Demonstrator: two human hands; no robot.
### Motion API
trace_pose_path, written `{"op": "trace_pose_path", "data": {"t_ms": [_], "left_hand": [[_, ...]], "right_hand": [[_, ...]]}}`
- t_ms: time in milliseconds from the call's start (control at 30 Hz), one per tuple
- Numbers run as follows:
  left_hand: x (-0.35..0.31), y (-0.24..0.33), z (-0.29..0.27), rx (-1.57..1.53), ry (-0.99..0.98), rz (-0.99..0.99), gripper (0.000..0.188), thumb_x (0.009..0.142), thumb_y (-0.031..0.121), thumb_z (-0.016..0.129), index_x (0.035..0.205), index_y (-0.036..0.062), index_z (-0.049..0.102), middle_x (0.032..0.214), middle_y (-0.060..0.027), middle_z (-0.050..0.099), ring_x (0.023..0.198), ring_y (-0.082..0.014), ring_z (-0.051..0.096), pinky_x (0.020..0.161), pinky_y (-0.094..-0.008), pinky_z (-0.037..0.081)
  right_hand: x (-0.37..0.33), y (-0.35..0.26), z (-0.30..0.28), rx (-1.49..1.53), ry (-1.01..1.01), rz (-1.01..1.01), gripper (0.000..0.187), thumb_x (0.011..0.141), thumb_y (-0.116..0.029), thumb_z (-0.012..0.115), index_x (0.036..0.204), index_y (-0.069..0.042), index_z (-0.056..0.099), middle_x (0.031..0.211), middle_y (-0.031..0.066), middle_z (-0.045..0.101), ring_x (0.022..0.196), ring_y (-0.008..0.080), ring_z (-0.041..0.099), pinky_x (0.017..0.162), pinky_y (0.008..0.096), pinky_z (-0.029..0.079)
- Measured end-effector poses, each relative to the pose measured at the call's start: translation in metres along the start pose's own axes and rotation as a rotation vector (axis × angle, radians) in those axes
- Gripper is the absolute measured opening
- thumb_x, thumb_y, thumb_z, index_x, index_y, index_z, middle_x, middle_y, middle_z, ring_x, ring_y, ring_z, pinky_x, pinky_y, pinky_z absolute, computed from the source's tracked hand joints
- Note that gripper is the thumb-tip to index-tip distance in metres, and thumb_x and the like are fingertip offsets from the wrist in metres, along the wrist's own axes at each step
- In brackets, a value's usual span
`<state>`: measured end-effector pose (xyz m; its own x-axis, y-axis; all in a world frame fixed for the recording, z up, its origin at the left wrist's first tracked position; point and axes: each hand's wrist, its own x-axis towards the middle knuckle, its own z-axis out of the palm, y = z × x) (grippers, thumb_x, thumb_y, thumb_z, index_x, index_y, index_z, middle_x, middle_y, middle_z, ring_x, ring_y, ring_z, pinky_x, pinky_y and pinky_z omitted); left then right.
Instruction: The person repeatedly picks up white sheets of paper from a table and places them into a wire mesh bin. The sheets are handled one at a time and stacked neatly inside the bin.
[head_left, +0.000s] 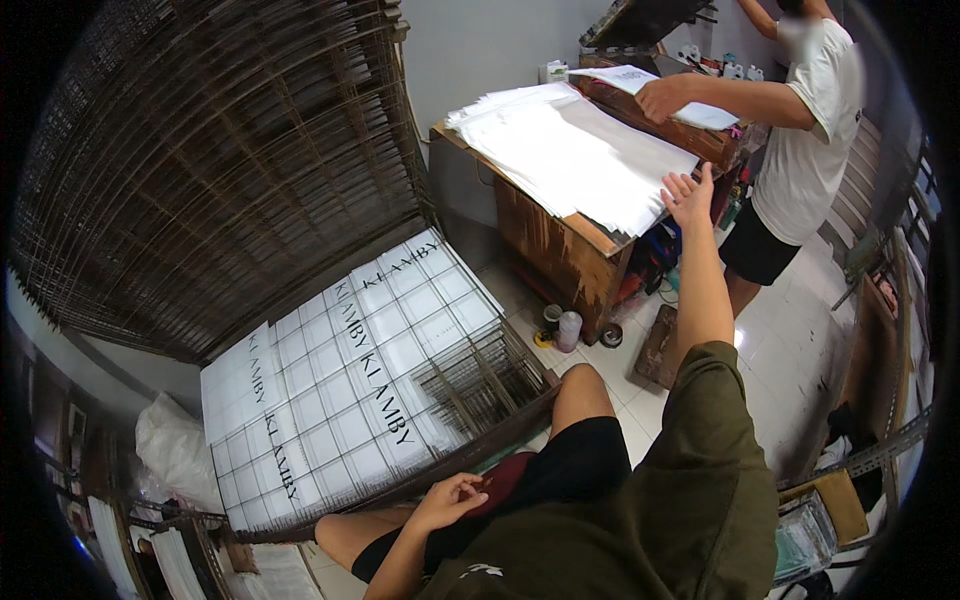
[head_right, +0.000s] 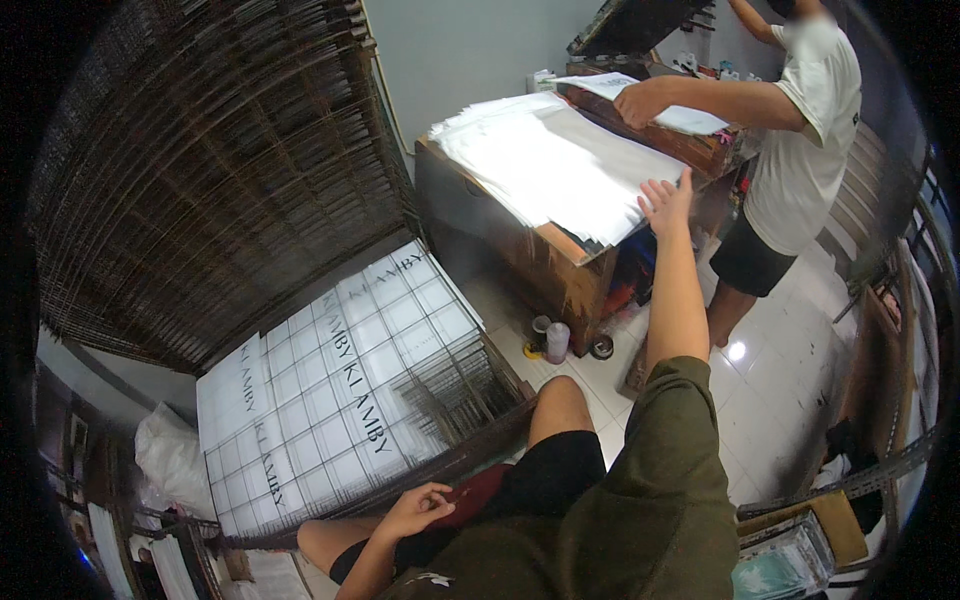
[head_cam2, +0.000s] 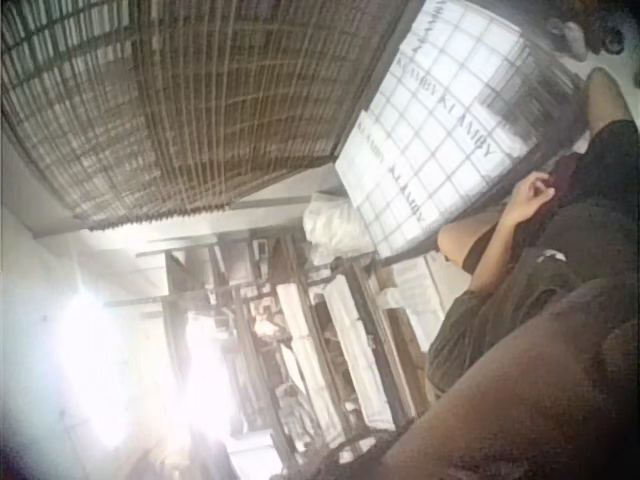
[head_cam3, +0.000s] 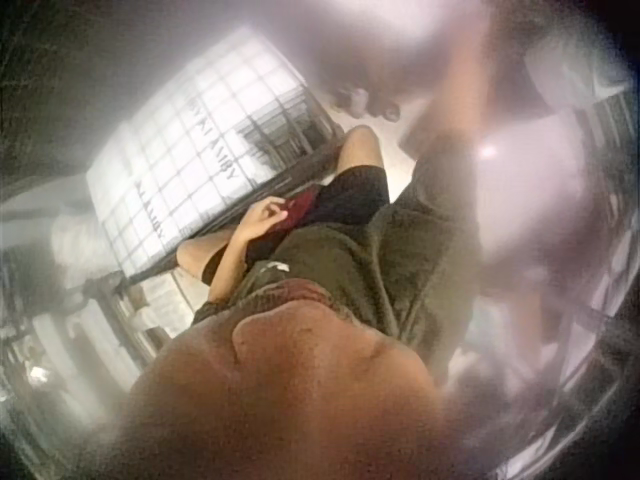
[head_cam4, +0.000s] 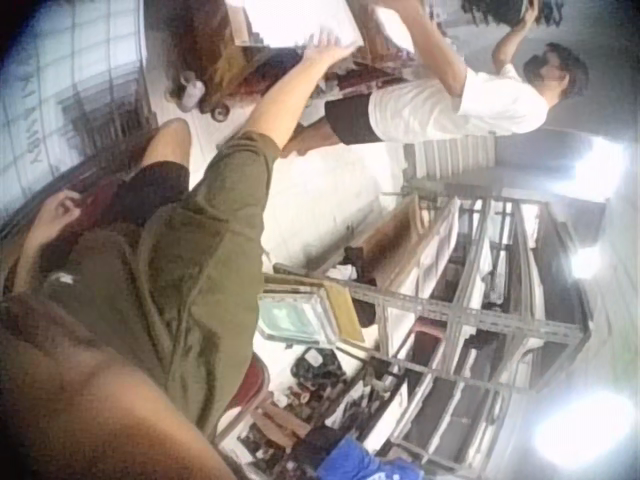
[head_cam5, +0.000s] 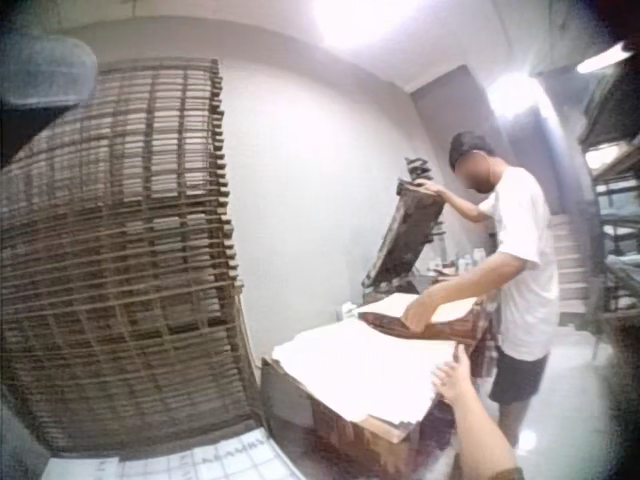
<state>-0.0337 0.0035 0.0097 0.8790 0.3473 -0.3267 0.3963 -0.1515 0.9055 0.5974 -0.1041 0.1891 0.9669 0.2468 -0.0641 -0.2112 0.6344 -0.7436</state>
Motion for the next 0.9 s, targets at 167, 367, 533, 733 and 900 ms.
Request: {"op": "trace_pose_path", "data": {"t_ms": [167,367,533,733,900], "left_hand": [[0.009,0.013,0.008,0.016,0.027,0.118,0.038,0.082,0.021,0.071,0.113,0.0027,0.057,0.08,0.0017,0.062,0.059,-0.0012,0.043,0.052,-0.0191,0.033],[0.029,0.053,0.01,0.144,-0.069,0.111,0.042,0.081,0.03,0.071,0.111,0.0032,0.058,0.078,-0.0056,0.065,0.07,-0.0114,0.058,0.066,-0.0256,0.045],[0.091,0.088,0.01,0.025,-0.092,0.231,0.046,0.081,0.025,0.071,0.119,0.0055,0.054,0.088,0.001,0.059,0.061,-0.0034,0.046,0.055,-0.0203,0.039],[0.208,0.208,0.009,-0.574,0.097,0.146,0.075,0.082,0.054,0.061,0.133,0.0045,0.038,0.109,-0.0045,0.057,0.087,-0.0118,0.052,0.066,-0.0234,0.043],[0.228,0.255,0.001,-0.647,0.395,0.296,0.048,0.091,0.043,0.052,0.118,0.0035,0.052,0.105,-0.0045,0.057,0.089,-0.0116,0.052,0.074,-0.0318,0.046]], "right_hand": [[0.025,-0.01,0.006,0.111,-0.001,0.046,0.094,0.083,-0.064,0.047,0.139,0.007,0.019,0.134,0.0246,0.04,0.115,0.035,0.05,0.091,0.0423,0.043],[0.042,0.024,-0.01,0.009,0.064,0.042,0.026,0.093,-0.023,0.045,0.109,-0.003,0.051,0.101,0.0129,0.06,0.095,0.0267,0.059,0.083,0.0355,0.049],[-0.041,0.072,-0.004,0.098,-0.106,0.069,0.034,0.096,-0.027,0.042,0.118,-0.001,0.045,0.109,0.014,0.056,0.095,0.0272,0.056,0.084,0.0405,0.049],[-0.191,0.117,0.037,0.214,-0.056,0.019,0.035,0.099,-0.028,0.039,0.121,-0.001,0.046,0.117,0.0138,0.055,0.107,0.0247,0.054,0.088,0.0369,0.048],[-0.244,0.144,0.04,0.103,-0.159,-0.197,0.04,0.098,-0.029,0.04,0.125,0.002,0.042,0.119,0.0169,0.053,0.111,0.0265,0.054,0.084,0.0368,0.049]]}}
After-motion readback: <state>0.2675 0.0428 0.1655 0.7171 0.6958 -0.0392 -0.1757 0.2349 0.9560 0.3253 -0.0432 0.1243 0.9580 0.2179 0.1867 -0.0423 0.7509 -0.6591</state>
